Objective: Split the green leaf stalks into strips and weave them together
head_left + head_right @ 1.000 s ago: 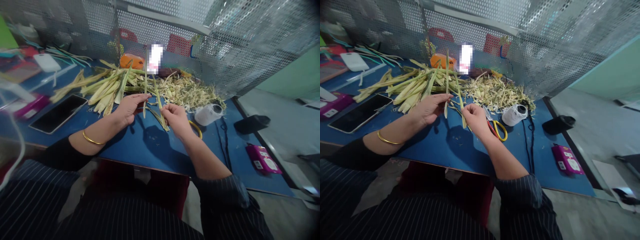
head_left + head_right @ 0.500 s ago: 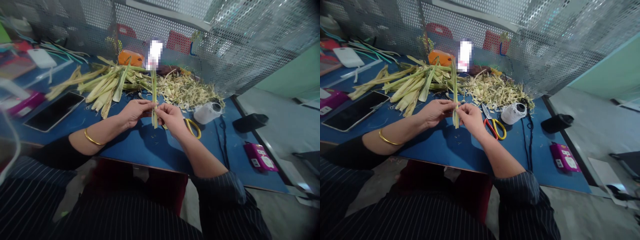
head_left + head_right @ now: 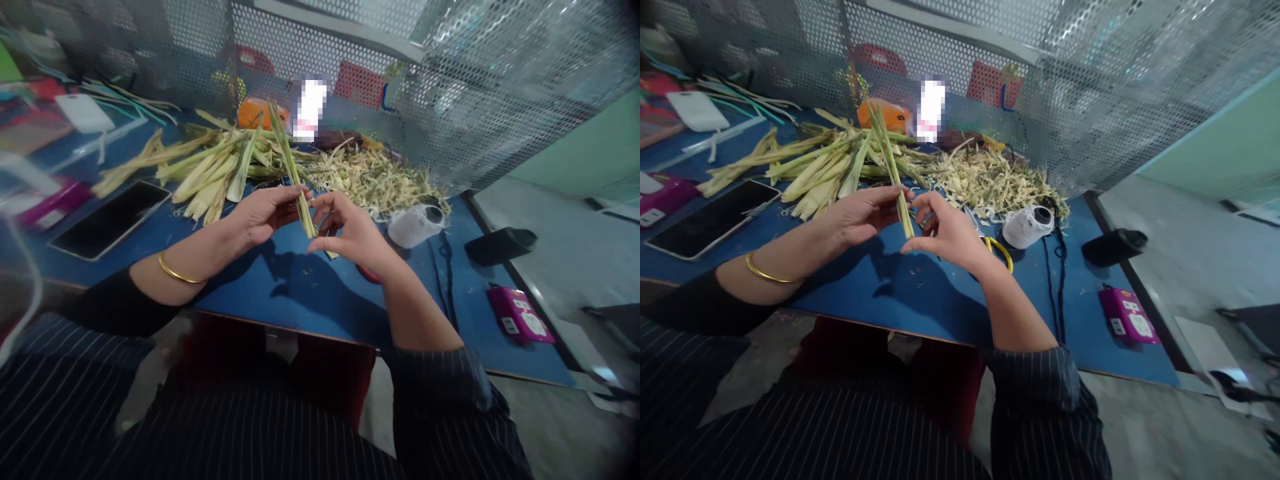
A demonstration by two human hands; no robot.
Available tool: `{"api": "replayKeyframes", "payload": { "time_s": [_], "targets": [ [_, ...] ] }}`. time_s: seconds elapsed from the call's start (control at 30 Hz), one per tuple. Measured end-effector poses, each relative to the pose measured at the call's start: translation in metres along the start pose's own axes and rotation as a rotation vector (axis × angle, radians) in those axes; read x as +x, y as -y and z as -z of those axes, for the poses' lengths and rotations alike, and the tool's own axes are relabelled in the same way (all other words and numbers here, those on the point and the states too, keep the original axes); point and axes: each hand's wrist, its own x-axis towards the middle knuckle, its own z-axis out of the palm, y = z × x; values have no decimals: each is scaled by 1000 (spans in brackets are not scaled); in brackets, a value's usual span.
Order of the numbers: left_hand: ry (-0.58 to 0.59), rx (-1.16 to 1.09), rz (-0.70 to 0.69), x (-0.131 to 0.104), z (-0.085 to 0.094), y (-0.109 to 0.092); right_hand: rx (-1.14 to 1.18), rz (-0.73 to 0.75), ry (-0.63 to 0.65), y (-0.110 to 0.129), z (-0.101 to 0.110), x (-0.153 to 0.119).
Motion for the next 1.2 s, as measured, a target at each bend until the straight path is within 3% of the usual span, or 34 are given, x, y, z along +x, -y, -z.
{"api": "replayKeyframes", "payload": {
  "time_s": [0.17,0.83,0.93,1.1,1.2],
  "targets": [
    [22,26,-10,1,4,-2,-140,32,-35,-2,1,-1],
    [3,38,37,3,2,2,-191,19,-47,-2,-6,-2],
    [-4,97,-13,1,2,1,-60,3,-45,1,-2,-1],
    [72,349,-112,-11,-3,6,258,-151,-253,5,-1,3],
    [146,520,-133,-16,-6,12,428,-257,-212,3,-9,3]
  ]
}}
